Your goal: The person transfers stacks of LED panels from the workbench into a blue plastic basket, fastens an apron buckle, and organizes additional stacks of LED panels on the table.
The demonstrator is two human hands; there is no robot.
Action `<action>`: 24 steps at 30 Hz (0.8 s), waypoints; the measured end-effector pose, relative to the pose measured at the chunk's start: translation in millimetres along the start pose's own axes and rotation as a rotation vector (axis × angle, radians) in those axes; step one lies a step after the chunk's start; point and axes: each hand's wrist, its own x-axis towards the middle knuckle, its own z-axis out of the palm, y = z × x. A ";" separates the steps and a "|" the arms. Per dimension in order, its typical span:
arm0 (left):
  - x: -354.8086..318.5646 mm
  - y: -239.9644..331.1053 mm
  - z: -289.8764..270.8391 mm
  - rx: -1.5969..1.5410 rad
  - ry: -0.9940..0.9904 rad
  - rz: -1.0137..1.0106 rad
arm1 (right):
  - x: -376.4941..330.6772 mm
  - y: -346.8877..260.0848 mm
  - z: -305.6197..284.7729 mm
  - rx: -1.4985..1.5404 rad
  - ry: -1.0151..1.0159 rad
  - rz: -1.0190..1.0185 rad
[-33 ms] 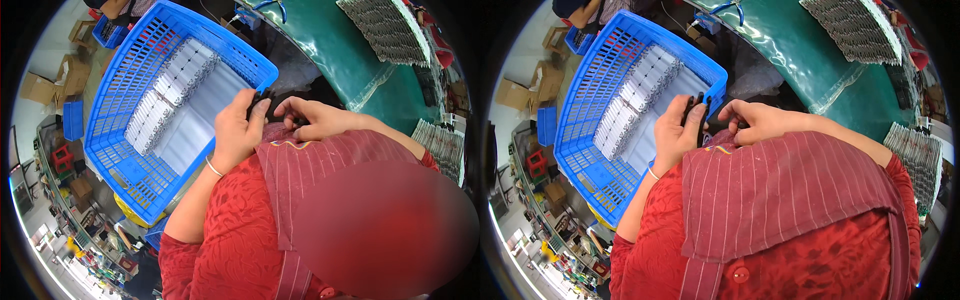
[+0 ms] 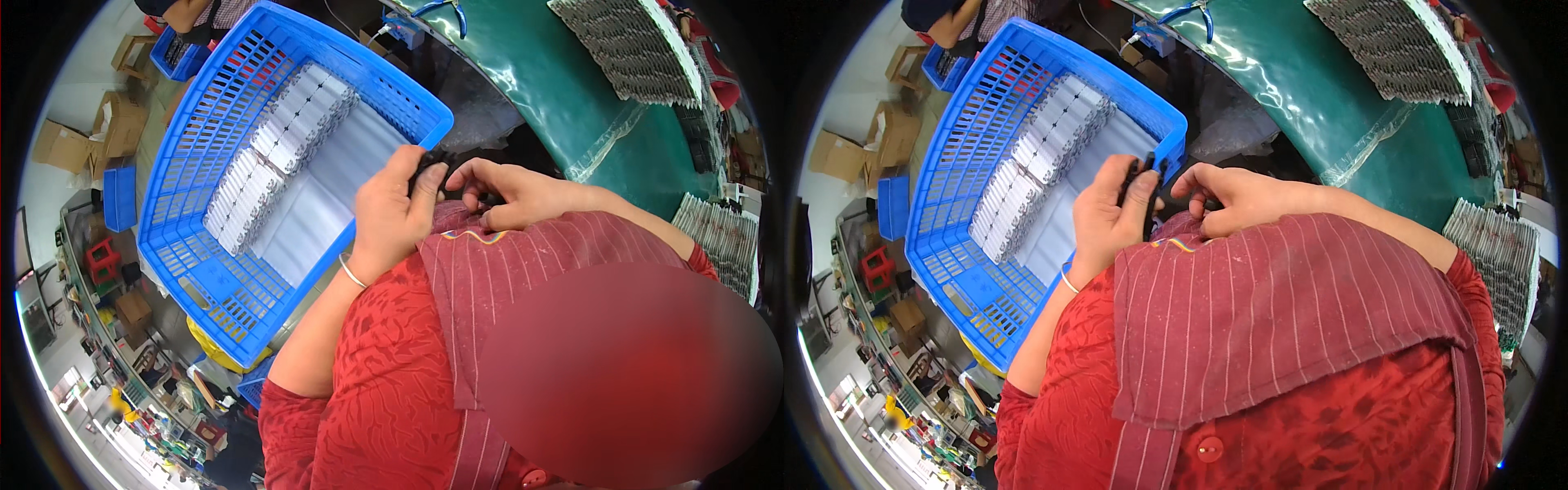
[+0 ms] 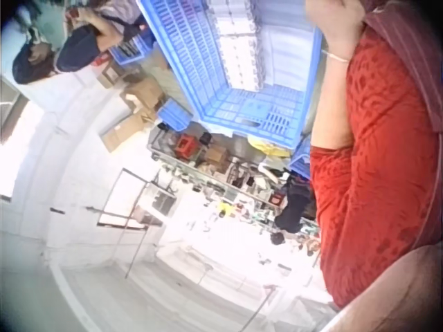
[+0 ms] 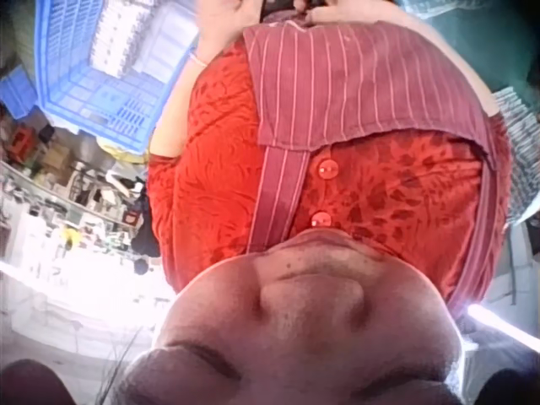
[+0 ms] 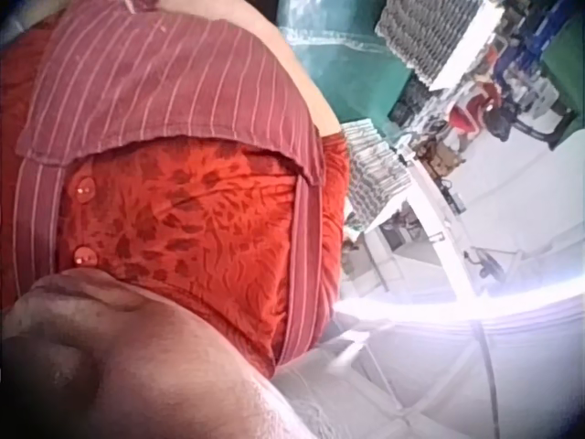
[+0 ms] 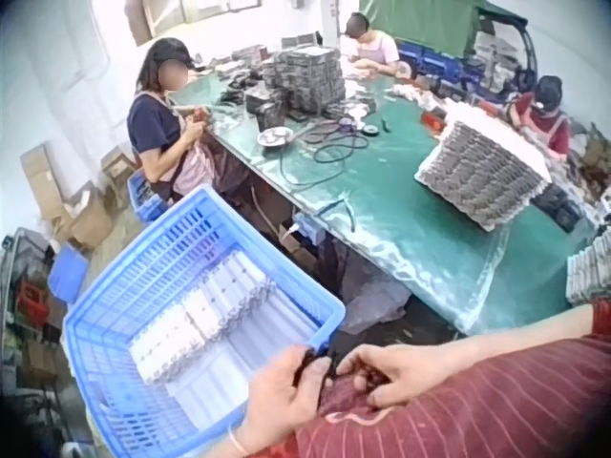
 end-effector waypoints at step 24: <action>-0.7 -19.3 29.5 -0.422 -0.502 -0.033 | -6.1 6.4 6.6 -0.023 0.100 0.026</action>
